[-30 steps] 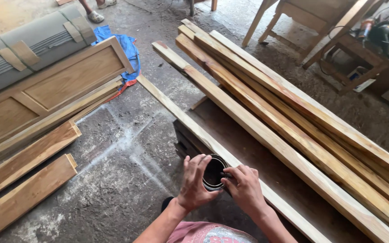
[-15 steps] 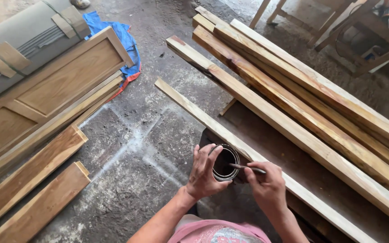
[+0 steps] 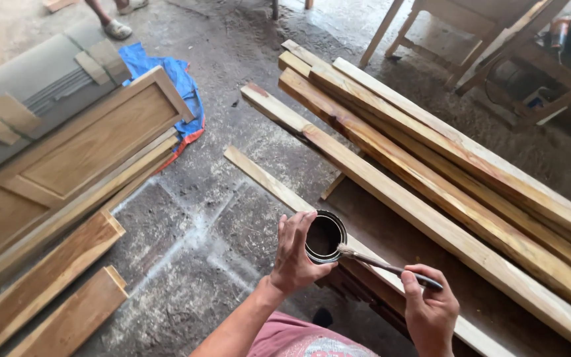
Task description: Apply wood stain to several long wooden slats using a brush.
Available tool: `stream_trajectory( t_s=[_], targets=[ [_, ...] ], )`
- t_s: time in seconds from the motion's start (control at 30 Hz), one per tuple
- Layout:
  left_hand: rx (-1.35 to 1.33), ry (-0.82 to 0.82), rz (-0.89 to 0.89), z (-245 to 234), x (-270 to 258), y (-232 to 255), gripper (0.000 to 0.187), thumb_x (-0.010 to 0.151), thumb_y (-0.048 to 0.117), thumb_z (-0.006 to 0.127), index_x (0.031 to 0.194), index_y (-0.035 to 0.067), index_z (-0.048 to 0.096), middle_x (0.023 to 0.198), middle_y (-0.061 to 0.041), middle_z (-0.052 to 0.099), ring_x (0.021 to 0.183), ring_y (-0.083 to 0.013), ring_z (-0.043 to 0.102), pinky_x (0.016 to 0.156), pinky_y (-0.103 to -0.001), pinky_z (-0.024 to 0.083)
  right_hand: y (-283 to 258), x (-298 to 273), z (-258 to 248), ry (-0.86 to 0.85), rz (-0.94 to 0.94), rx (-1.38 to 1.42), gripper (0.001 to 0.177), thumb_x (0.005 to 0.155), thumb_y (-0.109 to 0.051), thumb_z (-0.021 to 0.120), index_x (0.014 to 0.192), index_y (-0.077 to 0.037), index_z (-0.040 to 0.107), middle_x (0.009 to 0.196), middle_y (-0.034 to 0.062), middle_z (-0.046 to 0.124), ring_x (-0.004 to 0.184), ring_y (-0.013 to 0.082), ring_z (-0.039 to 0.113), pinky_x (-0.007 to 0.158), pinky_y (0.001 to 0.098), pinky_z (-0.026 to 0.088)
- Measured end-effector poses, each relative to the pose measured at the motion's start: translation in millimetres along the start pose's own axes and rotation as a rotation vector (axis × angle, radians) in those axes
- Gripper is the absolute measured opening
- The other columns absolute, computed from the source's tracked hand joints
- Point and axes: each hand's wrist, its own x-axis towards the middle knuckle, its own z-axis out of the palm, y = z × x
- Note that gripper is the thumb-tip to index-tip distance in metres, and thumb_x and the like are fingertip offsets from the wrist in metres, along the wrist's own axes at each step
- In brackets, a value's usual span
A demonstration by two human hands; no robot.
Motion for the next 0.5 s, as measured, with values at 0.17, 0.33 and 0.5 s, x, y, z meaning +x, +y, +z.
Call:
stream_trajectory(
  t_s=[0.17,0.33,0.5],
  targets=[
    [-0.059,0.002,0.032,-14.1,19.5,-35.7,0.115,0.059,0.031,0.096,0.152,0.007,0.032,0.142,-0.020,0.050,0.135,-0.0394,0.049,0.118,-0.065,0.025,-14.0,-13.5,25.3,0.202,-0.070,0.255,0.019,0.101,-0.008,0.068,0.118,0.000,0.069,0.093,0.0022,0.067,0.076,0.0031,0.057,0.064,0.0176,0.042],
    [-0.174,-0.062,0.060,-47.7,37.2,-96.0,0.109,0.062,0.030,0.094,0.152,0.008,0.036,0.141,-0.019,0.053,0.132,-0.0384,0.050,0.117,-0.056,0.034,-4.7,-26.4,81.6,0.390,0.027,0.151,0.025,0.100,-0.005,0.067,0.124,-0.001,0.072,0.102,-0.0009,0.067,0.081,0.0022,0.056,0.069,0.0156,0.043],
    [-0.178,-0.162,0.109,-98.1,50.7,-162.3,0.113,0.061,0.032,0.095,0.151,0.004,0.032,0.141,-0.021,0.050,0.132,-0.0411,0.049,0.117,-0.060,0.028,8.6,-26.5,168.9,0.525,-0.021,-0.311,0.017,0.098,-0.011,0.070,0.113,-0.003,0.074,0.102,0.0106,0.074,0.089,0.0174,0.069,0.077,0.0284,0.054]
  ],
)
